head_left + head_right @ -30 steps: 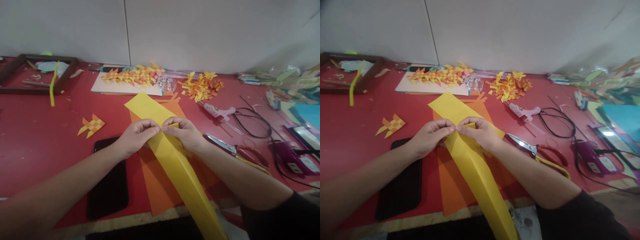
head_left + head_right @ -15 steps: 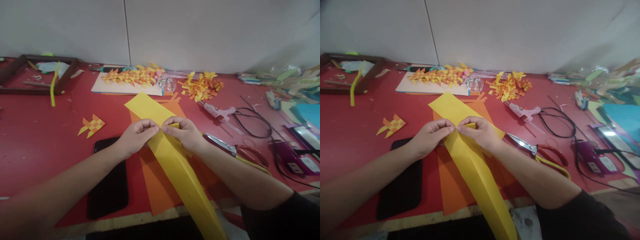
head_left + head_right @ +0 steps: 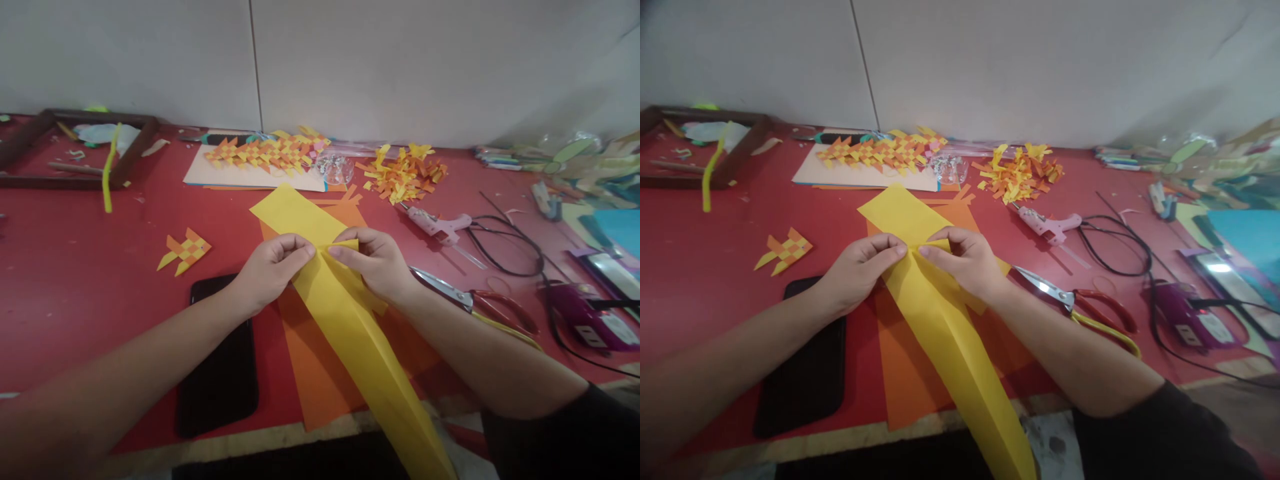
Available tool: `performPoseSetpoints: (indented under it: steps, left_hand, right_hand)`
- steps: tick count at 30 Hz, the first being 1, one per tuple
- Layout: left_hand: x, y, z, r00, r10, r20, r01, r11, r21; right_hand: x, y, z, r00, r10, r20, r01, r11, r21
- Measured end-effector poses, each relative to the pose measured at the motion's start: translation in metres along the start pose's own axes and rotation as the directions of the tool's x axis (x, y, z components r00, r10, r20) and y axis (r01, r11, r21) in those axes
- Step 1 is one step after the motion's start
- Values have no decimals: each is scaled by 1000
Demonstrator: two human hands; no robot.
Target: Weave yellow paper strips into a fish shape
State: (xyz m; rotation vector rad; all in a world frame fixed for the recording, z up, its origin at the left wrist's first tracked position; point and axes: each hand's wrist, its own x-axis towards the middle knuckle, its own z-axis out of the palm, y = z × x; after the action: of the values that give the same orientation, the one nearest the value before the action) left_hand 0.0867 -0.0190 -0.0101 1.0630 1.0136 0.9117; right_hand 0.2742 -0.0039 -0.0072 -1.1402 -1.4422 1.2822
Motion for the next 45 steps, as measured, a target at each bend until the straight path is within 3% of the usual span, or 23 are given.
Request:
performPoseSetpoints:
  steps: [5,11,15,24,27,30,34,38,41,45]
  left_hand:
    - [0,-1,-1,1000,-6,-13,6,1000,-8]
    - [1,-2,-1,998,49,-42,-47,997,56]
    - [0,-2,-1,993,98,-70,-91,991,93]
    - [1,-3,-2,994,82,-70,-77,995,65]
    - [2,-5,-2,993,74,-88,-70,997,42]
    - [3,-5,-2,993,64,-98,-65,998,-11]
    - [3,0,-1,991,32,-133,-62,972,-228]
    - [1,4,-1,996,-84,-38,61,908,-415]
    - [1,1,0,996,-86,14,86,933,-351]
    - [0,-3,1,997,-31,-74,9,962,-273]
  right_hand:
    - [0,0,-1,1000,11,-8,-11,1000,-20]
    - [0,0,-2,990,108,93,-112,993,33]
    - [-1,-1,-1,993,85,79,-89,995,41]
    - [-2,0,0,999,32,28,-33,999,29]
    - [-1,2,-1,999,35,10,-35,999,41]
    - [0,2,-2,995,76,63,-80,994,72]
    - [0,2,-2,983,142,121,-157,979,128]
    - [-1,3,0,986,158,50,-165,956,243]
    - [-2,5,1,990,142,22,-143,955,259]
    - [-1,7,0,990,122,67,-134,960,246]
